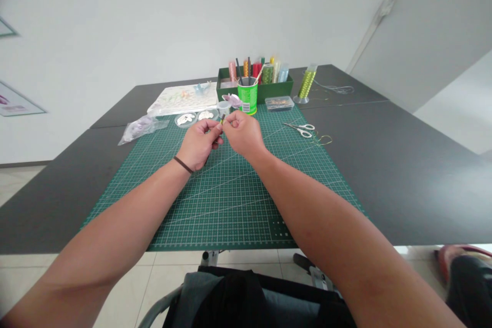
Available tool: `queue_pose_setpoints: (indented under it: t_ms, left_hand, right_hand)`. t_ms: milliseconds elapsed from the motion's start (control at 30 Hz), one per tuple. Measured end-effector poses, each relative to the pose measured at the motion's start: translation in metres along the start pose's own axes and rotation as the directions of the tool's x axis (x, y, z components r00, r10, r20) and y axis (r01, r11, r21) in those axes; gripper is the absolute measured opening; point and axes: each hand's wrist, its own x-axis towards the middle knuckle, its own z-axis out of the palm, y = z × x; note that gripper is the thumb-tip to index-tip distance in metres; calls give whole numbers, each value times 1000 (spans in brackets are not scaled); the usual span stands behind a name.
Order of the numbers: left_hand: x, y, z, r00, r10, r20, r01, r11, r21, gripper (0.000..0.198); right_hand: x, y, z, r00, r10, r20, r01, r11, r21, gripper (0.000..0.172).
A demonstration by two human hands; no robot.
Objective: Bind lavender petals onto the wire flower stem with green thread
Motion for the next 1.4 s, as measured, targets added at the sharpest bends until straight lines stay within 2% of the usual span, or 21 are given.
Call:
queue_pose_setpoints:
  t_ms: [167, 300, 433, 500, 867, 967, 1067, 1100, 1267, 1400]
  left_hand:
    - [3, -5, 0, 997, 75, -8, -75, 996, -37, 14]
    - [4, -6, 0, 997, 64, 29, -62, 995, -75, 25]
    - [5, -6, -2, 996, 85, 41, -86, 995, 40, 34]
    - [5, -5, -2, 995, 92, 35, -94, 994, 61, 31]
    - [3, 0, 1, 999, 24, -27, -26, 997, -67, 10]
    - [2, 3, 0, 999, -28, -24, 26, 996, -81, 5]
    - [2, 2, 0, 1000, -11, -14, 10, 997, -73, 4]
    - [2, 1, -1, 1000, 4, -9, -5, 997, -81, 4]
    - [5, -4, -1, 999, 20, 36, -16, 996, -93, 34]
    - [6, -7, -2, 998, 56, 28, -55, 998, -33, 30]
  right_hand:
    - [1, 2, 1, 1000, 1, -2, -1, 1000, 8, 20]
    - [2, 4, 2, 1000, -20, 0, 20, 1000, 22, 20]
    - [1, 4, 2, 1000, -19, 9, 18, 1000, 23, 20]
    - [1, 2, 1, 1000, -10, 3, 10, 1000, 14, 21]
    - [0, 1, 1, 1000, -15, -3, 15, 999, 31, 21]
    - [0, 1, 0, 1000, -3, 4, 3, 1000, 31, 21]
    - [1, 2, 1, 1000, -6, -1, 6, 999, 38, 20]
    - [1, 2, 1, 1000, -8, -3, 8, 999, 40, 20]
    - [1, 1, 1, 999, -26, 21, 25, 999, 39, 23]
    - [1, 1, 2, 1000, -22, 9, 22, 999, 40, 22]
